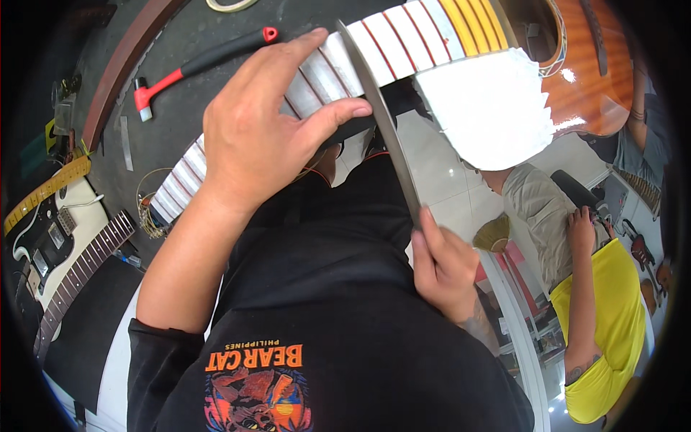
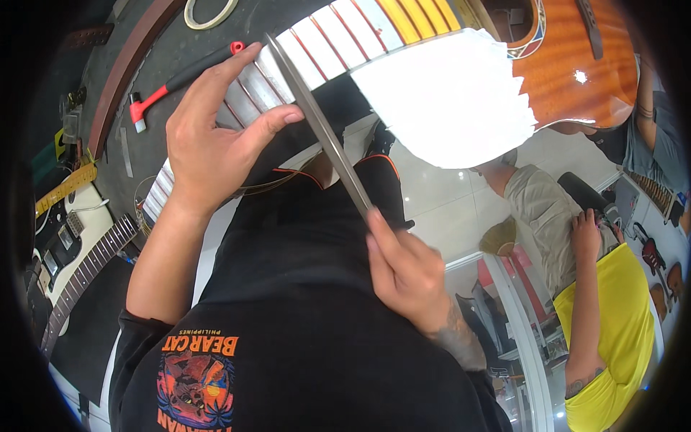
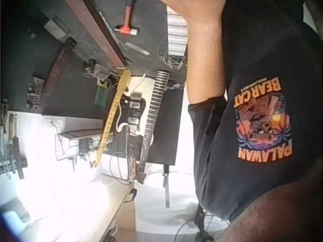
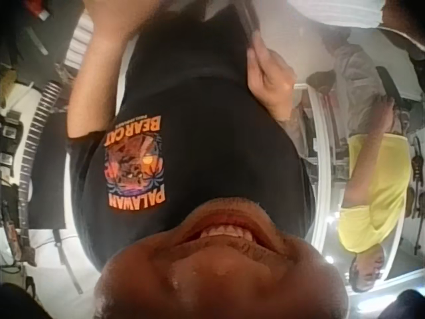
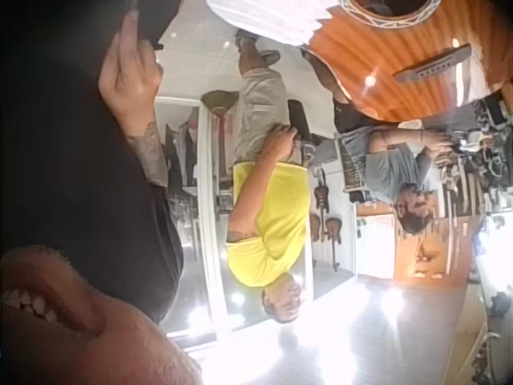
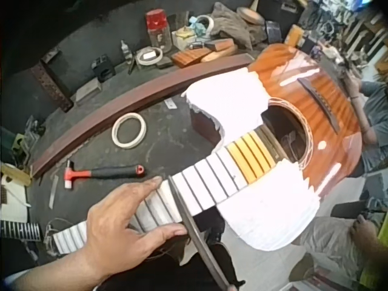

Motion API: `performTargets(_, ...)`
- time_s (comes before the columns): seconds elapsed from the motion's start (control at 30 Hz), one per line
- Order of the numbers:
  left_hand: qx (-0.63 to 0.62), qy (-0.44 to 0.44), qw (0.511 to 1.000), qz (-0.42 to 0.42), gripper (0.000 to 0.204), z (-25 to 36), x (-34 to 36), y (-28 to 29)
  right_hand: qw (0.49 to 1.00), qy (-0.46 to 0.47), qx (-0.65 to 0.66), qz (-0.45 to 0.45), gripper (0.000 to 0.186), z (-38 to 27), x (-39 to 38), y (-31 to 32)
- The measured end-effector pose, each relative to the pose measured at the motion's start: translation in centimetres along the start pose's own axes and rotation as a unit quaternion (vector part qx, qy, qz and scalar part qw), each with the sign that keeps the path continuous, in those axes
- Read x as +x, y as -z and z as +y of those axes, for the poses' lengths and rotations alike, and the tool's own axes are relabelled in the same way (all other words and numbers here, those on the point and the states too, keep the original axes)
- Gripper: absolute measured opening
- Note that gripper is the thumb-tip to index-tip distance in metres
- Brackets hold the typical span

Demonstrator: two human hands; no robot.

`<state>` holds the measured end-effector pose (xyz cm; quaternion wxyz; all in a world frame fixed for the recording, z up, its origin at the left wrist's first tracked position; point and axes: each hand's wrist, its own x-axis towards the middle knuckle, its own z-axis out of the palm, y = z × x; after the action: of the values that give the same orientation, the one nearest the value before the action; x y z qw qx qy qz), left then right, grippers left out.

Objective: The person uses a metal file to smooth down the frets on a guitar neck by moving the tool back and forth along the wood surface while holding the neck steady.

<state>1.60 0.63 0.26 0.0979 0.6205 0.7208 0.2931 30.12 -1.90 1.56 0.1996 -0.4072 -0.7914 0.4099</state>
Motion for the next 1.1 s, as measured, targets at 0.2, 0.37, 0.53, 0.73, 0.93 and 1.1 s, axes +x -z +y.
performTargets(0.2, 0.004, -0.004, 1.000, -0.006, 0.066, -0.2, -0.2, 0.1, 1.000, 0.028, -0.010, -0.002, 0.052, -0.2, 2.4, -0.2)
performTargets(0.37, 0.005, 0.019, 1.000, -0.011, 0.067, -0.1, 0.1, 0.0, 0.998, 0.046, -0.033, -0.001, 0.046, -2.1, 12.2, -2.1)
performTargets(0.53, 0.010, 0.018, 1.000, -0.001, 0.065, 0.2, 0.2, -0.1, 0.999, 0.034, -0.021, 0.000, 0.041, -1.7, 9.3, -0.1)
performTargets(0.73, 0.012, 0.001, 1.000, 0.009, 0.064, -0.1, 0.0, 0.0, 1.000, -0.017, -0.016, -0.009, 0.048, -0.6, 0.2, 2.7)
performTargets(0.93, 0.012, -0.006, 1.000, 0.009, 0.064, -0.2, 0.1, 0.0, 0.997, -0.039, -0.029, -0.052, 0.049, -1.4, -2.6, 3.5)
performTargets(1.1, -0.006, 0.000, 1.000, 0.005, 0.065, 0.0, 0.3, -0.4, 0.998, -0.032, -0.027, -0.041, 0.053, -0.7, -1.5, 2.0)
